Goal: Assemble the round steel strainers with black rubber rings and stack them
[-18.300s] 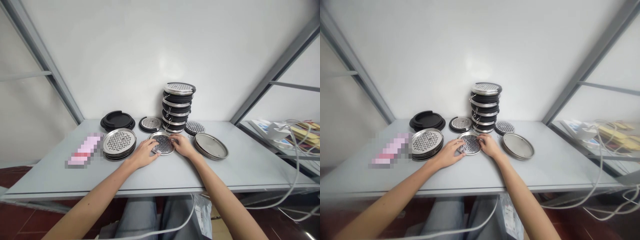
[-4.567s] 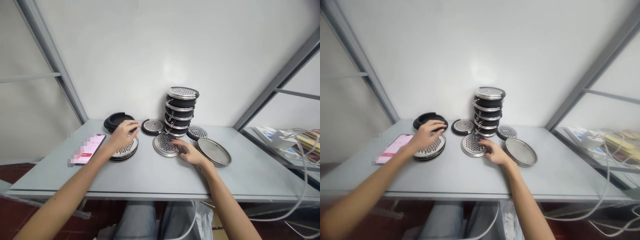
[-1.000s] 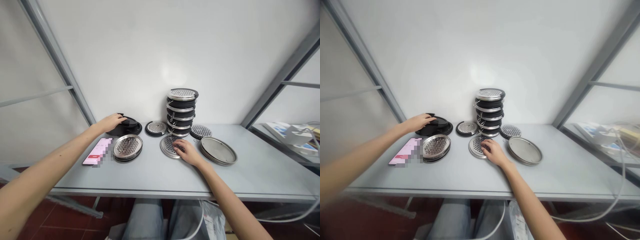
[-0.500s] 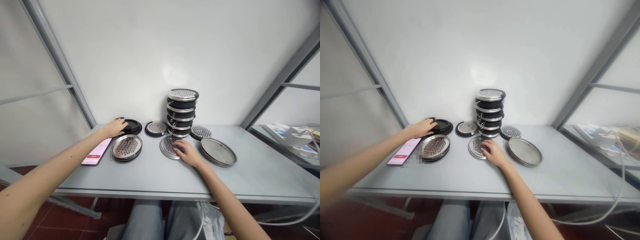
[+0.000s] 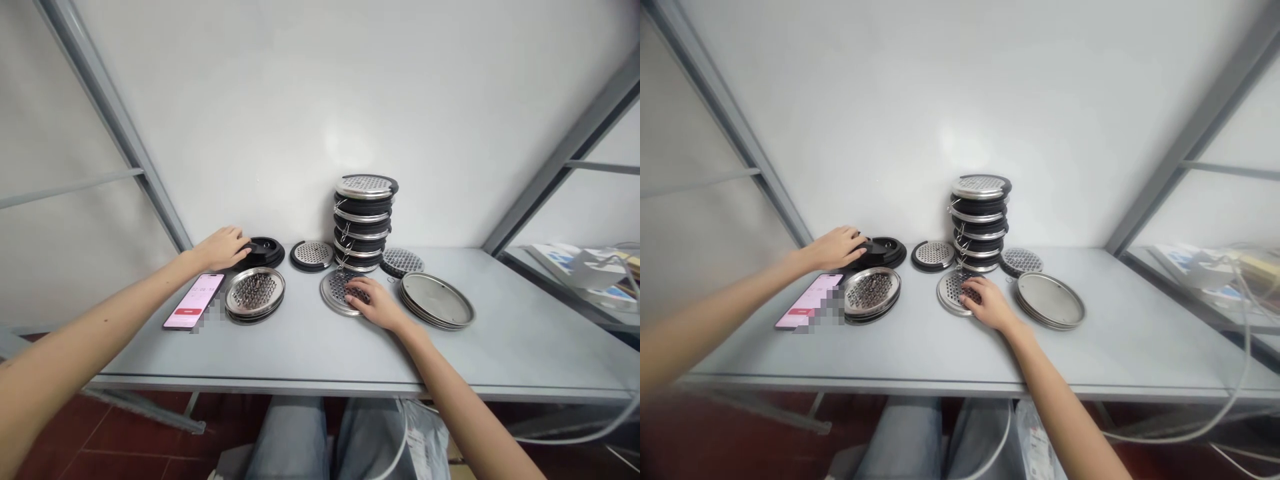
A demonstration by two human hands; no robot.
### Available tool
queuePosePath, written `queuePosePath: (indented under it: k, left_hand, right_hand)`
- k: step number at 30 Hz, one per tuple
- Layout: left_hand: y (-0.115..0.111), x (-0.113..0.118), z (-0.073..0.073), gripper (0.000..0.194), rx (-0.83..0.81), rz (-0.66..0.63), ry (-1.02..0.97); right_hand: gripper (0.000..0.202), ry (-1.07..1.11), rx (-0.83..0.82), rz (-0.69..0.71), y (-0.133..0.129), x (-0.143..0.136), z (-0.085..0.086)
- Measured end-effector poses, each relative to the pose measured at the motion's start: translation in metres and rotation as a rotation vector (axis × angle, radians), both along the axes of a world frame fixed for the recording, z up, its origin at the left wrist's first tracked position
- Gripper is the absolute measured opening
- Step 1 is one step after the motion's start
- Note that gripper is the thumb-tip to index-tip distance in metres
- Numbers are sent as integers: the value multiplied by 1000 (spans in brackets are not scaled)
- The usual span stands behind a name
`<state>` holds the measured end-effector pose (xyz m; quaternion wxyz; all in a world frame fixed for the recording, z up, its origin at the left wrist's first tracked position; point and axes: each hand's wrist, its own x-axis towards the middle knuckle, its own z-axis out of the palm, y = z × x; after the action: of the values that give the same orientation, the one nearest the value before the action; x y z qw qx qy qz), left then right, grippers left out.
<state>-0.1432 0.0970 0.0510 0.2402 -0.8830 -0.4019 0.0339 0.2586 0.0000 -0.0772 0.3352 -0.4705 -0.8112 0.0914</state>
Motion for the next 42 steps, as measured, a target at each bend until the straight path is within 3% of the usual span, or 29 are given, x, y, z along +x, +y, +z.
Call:
queuePosePath:
  k: [5, 7, 9, 13, 16, 21, 25, 30, 36, 42]
  left_hand:
    - [-13, -3, 22, 38, 14, -23, -59]
    - [-26, 1, 27, 39, 85, -19, -156]
    - [-44, 11, 26, 38, 159, -39, -305]
    - [-91, 46, 6, 30, 147, -255, -527]
    - [-119, 72, -20, 25, 22, -437, -522]
    - [-144, 93, -56, 26, -153, -526, -522]
    - [-149, 101, -74, 28, -263, -546, -565]
    - [-138, 115, -88, 26, -367, -480, -613]
    - [-129, 126, -99, 30, -447, -384, -663]
    - [-151, 127, -110, 33, -472, -226, -682]
  right_hand:
    - [65, -58, -13, 30, -8, 1, 2]
    - [80, -94, -5, 47, -12, 2, -1]
    - [81, -128, 8, 46, -17, 2, -4]
    - [67, -206, 33, 22, -28, 2, -5]
    - [58, -213, 82, 2, -37, 3, -1]
    - [47, -43, 136, -172, -50, 16, -2]
    - [44, 116, 101, -240, -54, 27, -6]
    - [41, 153, 79, -4, -55, 34, -6]
    - [45, 16, 149, -5, -66, 43, -6]
    - [44, -119, 190, -12, -80, 38, -6]
